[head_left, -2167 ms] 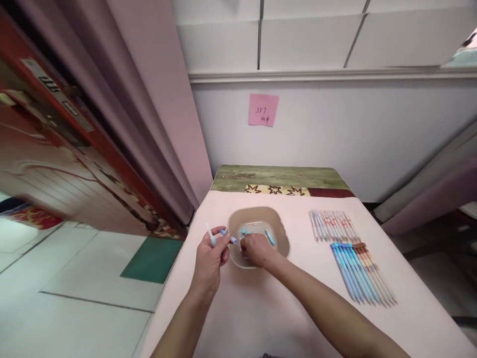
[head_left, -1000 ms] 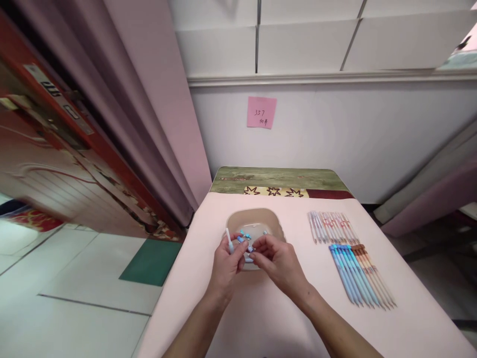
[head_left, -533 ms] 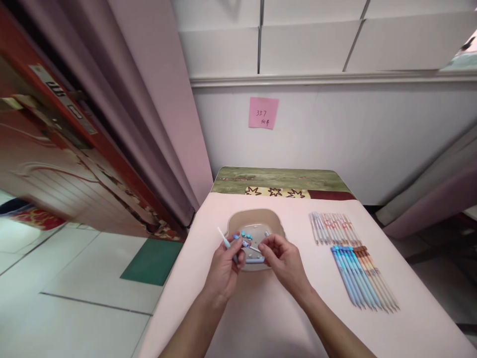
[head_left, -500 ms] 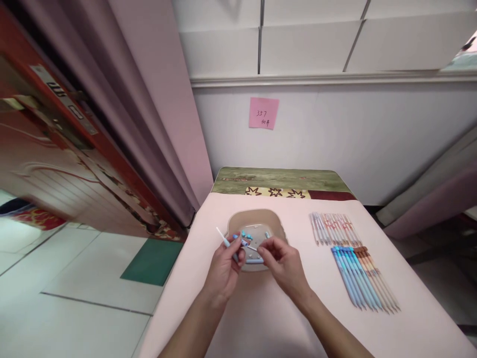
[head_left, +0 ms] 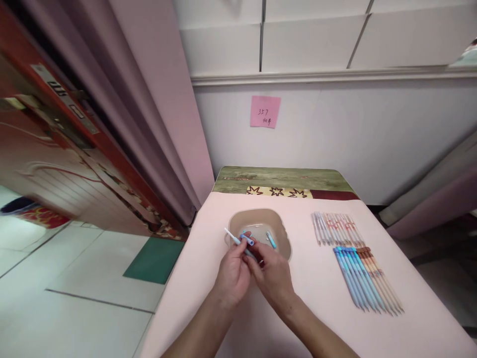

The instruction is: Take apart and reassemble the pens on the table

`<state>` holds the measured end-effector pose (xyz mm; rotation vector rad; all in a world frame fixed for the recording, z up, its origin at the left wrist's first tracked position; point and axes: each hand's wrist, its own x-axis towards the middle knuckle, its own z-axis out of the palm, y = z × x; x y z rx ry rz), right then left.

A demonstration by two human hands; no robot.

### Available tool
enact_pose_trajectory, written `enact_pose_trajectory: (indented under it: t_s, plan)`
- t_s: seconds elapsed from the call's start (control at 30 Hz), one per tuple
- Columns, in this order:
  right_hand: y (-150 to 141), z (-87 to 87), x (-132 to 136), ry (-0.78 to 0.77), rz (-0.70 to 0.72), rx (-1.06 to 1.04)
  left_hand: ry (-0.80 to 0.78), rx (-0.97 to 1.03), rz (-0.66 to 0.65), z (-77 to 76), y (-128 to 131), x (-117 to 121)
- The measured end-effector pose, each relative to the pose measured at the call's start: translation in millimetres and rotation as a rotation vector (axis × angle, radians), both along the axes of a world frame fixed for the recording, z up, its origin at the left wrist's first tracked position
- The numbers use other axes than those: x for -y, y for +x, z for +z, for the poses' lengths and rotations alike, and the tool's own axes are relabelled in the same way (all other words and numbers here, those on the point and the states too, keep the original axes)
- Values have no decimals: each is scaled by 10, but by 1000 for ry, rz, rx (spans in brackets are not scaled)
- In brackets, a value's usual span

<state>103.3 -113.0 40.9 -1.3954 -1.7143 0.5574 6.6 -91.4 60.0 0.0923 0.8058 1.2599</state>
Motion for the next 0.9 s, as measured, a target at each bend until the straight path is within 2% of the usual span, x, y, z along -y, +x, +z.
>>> enact_pose_trajectory:
  t_s: [0.13,0.27,0.33,0.43,0.57,0.9]
  plan:
    - [47,-29,-26,-28,32,-137,54,-82,-2,85,25,13]
    - [186,-97,79,-34,53,-198,193,-245,166,221,-125,-59]
    - [275,-123,151,-28,34,-217,206,-270,189,257,-222,-101]
    - [376,-121,216,14,-29,-238,171,-257,141,235,-281,-122]
    - [418,-70,216,82,-30,-167,107,-266,78,153,-198,-96]
    - [446,-27,269,71,-73,-124,133,-309,110,128,-195,-106]
